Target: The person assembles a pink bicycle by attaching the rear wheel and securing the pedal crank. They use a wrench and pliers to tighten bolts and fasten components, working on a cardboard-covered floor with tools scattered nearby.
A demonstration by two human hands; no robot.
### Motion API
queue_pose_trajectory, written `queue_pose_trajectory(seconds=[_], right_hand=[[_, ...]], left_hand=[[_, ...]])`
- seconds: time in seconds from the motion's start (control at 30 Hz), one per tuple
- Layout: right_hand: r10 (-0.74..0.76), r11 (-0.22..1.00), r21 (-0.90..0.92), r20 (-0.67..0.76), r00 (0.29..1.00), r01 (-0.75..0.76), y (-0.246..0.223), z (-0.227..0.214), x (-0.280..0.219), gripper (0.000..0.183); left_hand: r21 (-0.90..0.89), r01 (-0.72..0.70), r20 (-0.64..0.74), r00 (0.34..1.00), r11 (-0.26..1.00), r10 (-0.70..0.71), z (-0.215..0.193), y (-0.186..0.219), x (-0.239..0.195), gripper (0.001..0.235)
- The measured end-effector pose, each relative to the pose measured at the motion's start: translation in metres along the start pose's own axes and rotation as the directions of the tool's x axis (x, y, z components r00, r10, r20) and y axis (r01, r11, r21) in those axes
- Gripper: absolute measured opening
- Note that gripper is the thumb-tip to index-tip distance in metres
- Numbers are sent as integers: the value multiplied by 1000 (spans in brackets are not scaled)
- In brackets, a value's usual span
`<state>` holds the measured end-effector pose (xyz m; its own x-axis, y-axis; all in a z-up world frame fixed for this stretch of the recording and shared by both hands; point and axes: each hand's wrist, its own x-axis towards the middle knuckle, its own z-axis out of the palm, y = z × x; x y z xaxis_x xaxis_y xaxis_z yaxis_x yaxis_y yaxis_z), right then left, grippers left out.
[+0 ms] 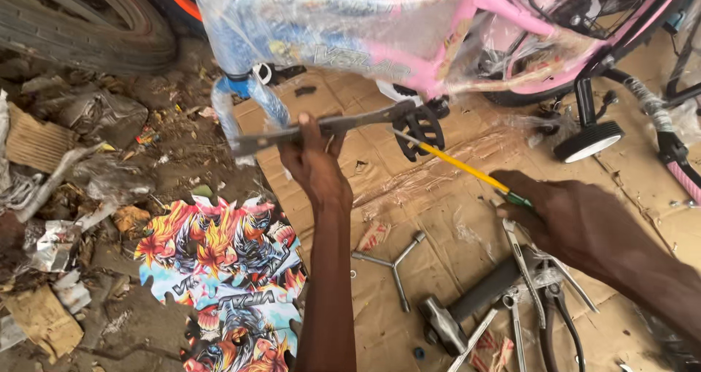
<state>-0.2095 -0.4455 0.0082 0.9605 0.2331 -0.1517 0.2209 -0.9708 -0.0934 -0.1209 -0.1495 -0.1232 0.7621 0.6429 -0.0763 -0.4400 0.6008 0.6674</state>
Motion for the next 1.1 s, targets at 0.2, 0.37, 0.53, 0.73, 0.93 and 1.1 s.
queue_pose_trajectory(seconds=[0.2,0.37,0.53,0.73,0.93,1.1], right_hand=[[57,985,-162,-17,998,-59,-31,-46,-18,60],[214,925,-346,133,968,-157,-43,-41,-18,60],[179,914,-385,94,979,-130,-49,-44,-21,61],[182,900,-416,93,979,-128,-56,-52,-14,58],[196,889,-446,167,966,-103,-49,-51,-1,61],[71,939,-342,103,992,-32,-41,-37,4,61]], left_hand=[[48,-120,54,992,992,117,31,20,-5,43],[95,-143,102,986,985,134,45,28,-10,45],[81,-95,55,994,992,90,43,33,-13,47],[29,-94,65,994,995,91,40,31,-13,44],[101,-58,47,997,993,53,39,32,0,39],[75,-81,71,995,994,75,33,25,5,40]])
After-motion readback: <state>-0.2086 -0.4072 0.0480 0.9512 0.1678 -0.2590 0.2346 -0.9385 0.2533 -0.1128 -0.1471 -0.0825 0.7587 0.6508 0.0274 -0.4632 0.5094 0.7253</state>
